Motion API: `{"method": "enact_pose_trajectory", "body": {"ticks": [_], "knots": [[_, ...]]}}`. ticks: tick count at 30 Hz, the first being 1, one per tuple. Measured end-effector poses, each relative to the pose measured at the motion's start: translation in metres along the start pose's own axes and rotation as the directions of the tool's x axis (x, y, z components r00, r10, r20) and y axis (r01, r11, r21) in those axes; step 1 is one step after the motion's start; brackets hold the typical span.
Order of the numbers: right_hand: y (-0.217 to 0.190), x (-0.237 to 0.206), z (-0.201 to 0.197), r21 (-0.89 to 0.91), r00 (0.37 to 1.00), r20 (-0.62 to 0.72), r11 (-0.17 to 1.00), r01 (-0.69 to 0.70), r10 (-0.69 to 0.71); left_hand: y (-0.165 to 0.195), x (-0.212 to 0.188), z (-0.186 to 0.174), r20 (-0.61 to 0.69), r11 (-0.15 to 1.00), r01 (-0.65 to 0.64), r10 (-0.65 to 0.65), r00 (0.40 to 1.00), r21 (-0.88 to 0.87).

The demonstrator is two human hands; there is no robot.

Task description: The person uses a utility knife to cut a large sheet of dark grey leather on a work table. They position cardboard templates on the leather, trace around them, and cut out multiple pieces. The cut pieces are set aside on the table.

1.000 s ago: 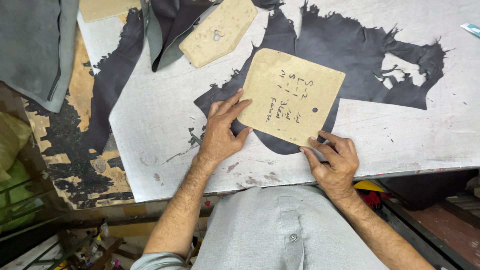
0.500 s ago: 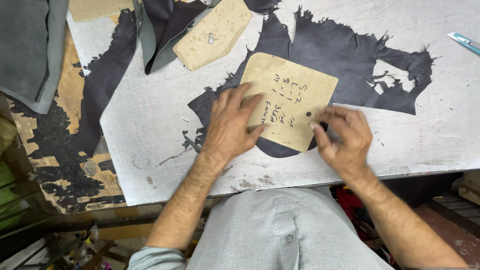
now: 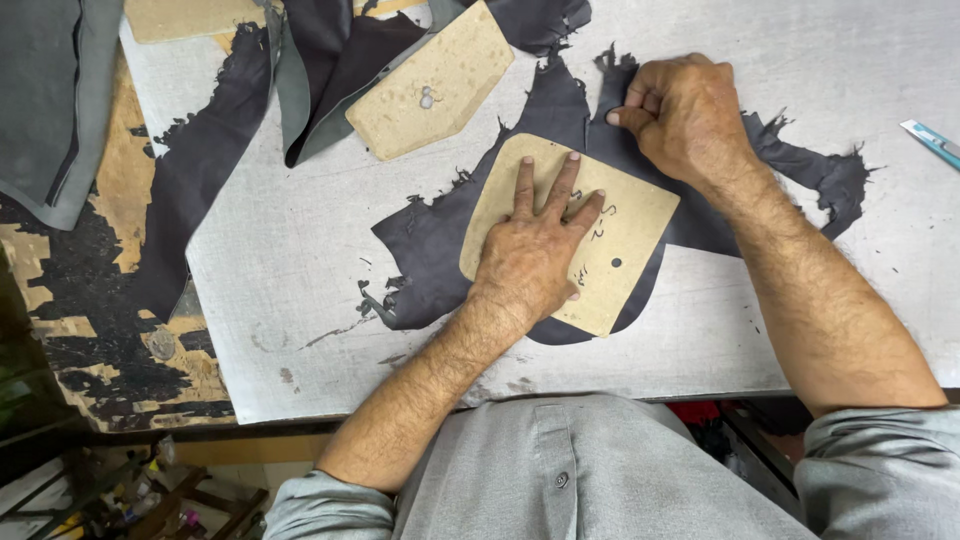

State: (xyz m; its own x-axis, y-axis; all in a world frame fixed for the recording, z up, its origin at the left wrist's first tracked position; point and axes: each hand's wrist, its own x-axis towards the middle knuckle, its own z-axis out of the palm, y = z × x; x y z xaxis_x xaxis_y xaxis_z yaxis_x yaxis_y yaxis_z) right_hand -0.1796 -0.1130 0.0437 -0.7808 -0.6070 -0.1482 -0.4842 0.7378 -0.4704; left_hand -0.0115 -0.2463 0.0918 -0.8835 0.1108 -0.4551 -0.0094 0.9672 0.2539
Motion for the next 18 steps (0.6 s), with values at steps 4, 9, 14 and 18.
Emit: {"method": "enact_pose_trajectory", "body": {"ticks": [4, 9, 14, 18], "knots": [[0.001, 0.001, -0.003, -0.345, 0.792, -0.359, 0.859, 0.379, -0.494, -0.004, 0.010, 0.004, -0.005, 1.000, -0.018, 0.018, 1.000, -0.002], [0.022, 0.009, 0.004, 0.057, 0.865, -0.315, 0.902, 0.428, -0.390, -0.007, 0.011, 0.010, -0.060, 0.998, -0.061, 0.061, 0.996, -0.007], [0.037, 0.010, 0.019, -0.105, 0.953, -0.166, 0.965, 0.240, -0.255, -0.010, 0.014, 0.018, -0.098, 0.997, -0.067, 0.069, 0.993, 0.026], [0.026, 0.010, 0.013, -0.075, 0.928, -0.235, 0.957, 0.279, -0.289, -0.010, 0.017, 0.023, -0.105, 0.996, -0.064, 0.070, 0.992, 0.068]]}}
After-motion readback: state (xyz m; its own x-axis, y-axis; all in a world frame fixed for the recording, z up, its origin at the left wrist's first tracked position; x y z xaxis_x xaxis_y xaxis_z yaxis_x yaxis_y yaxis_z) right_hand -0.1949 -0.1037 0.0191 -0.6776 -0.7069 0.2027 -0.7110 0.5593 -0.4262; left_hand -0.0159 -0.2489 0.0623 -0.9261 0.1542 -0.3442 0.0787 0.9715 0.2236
